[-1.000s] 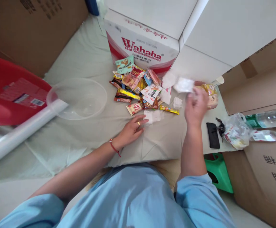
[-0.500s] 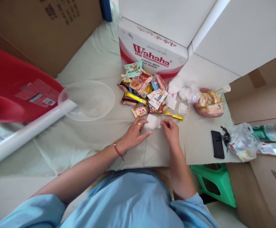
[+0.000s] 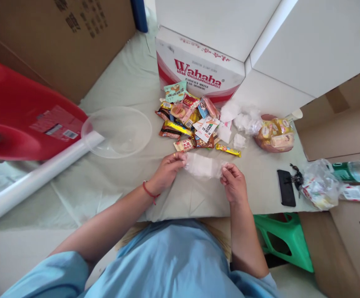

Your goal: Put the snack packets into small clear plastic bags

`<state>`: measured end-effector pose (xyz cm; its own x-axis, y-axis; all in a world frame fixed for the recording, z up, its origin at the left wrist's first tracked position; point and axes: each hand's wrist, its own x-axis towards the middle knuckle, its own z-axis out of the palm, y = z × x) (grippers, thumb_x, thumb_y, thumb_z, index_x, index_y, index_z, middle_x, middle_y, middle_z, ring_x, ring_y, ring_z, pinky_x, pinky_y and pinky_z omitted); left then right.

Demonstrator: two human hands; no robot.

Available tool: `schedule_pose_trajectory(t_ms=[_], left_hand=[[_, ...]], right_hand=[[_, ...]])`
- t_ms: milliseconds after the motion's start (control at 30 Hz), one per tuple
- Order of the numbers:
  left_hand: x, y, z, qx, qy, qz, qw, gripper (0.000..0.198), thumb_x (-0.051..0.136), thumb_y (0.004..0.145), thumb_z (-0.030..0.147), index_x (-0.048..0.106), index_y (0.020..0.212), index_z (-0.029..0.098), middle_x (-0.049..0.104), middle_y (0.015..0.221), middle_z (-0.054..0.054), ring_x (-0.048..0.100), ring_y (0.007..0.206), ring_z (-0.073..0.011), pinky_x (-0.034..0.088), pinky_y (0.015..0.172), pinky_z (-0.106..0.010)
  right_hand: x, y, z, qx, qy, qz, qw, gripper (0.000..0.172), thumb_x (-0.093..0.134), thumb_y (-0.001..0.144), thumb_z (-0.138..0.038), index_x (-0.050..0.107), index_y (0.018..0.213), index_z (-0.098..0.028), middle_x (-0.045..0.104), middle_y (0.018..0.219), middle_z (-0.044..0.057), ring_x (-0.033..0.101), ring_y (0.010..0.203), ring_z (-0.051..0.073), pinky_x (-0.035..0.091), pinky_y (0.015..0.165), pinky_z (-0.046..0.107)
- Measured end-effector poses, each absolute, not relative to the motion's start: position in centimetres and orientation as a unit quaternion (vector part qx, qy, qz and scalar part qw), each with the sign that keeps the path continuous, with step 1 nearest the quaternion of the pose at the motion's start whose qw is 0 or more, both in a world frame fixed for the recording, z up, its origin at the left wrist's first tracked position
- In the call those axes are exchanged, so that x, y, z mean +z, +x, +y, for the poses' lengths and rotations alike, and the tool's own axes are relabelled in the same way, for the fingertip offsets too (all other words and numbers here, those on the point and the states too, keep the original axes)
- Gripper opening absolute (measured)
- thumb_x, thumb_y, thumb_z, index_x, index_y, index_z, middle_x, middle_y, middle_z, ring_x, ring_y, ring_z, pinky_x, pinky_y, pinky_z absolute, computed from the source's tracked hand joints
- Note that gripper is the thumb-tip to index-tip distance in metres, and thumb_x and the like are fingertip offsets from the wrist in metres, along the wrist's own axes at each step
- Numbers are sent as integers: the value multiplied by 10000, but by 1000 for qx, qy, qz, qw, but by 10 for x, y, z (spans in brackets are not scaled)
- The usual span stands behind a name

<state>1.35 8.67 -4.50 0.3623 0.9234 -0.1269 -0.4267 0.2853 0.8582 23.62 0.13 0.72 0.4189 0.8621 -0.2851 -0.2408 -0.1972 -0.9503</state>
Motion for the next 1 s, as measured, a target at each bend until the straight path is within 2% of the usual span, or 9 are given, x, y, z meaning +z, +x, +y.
schedule_pose_trajectory(t_ms=[200,300,500,600,667,733,800,900,1000], left_hand=[[-35,11,92,459,264,329,782,315,864,641,310,601,763,186,631,758,30,616,720,-117,510,706,-264],[-36,12,91,435,267,324,796,391,905,657,361,589,812,190,694,825,2,696,772,-151,548,728,-292],[-41,14,89,421,278,324,801,470,970,598,371,574,766,182,644,761,41,640,701,-109,554,709,-280],[-42,15,88,426,302,309,795,464,980,577,328,585,767,177,644,789,45,621,713,-95,541,732,-270],[-42,15,88,430,324,294,790,451,982,568,294,598,771,174,655,808,40,621,738,-94,535,761,-267],[-42,15,88,428,334,282,791,442,983,555,267,614,779,172,664,803,38,627,750,-98,532,778,-266],[-42,13,90,425,331,275,796,429,978,548,244,635,795,171,684,804,30,647,762,-111,534,785,-272],[-40,8,94,435,321,273,796,346,937,585,223,672,802,168,701,797,13,661,768,-124,528,768,-269],[-37,4,98,462,297,286,785,258,886,621,202,681,773,167,668,756,16,618,710,-101,479,692,-235]], right_hand=[[-7,262,-31,433,-677,-270,530,390,910,669,-477,690,862,-219,565,735,-37,390,549,83,305,475,228],[-17,271,-43,325,-752,-317,478,446,856,710,-521,708,997,-213,631,835,-2,462,606,119,393,530,266],[-10,257,-48,113,-735,-507,436,364,692,940,-524,695,1155,-230,673,1113,91,629,983,241,549,874,423],[-5,233,-31,80,-656,-664,350,498,776,891,-531,670,1298,-264,617,1366,137,557,1286,328,477,1101,553],[-8,218,-15,81,-625,-714,307,473,780,896,-509,684,1298,-278,584,1448,140,505,1365,345,421,1168,591],[-14,208,0,85,-608,-726,309,266,709,955,-443,739,1160,-276,611,1418,129,515,1350,333,424,1163,585],[-17,204,11,105,-601,-717,339,161,651,986,-384,759,1022,-270,670,1320,114,556,1296,312,440,1141,563],[-8,211,17,206,-604,-663,391,148,676,970,-399,754,956,-273,722,1195,85,637,1175,268,498,1079,490],[10,223,13,374,-622,-537,431,179,765,900,-447,740,895,-270,736,1036,45,684,926,205,578,860,367]])
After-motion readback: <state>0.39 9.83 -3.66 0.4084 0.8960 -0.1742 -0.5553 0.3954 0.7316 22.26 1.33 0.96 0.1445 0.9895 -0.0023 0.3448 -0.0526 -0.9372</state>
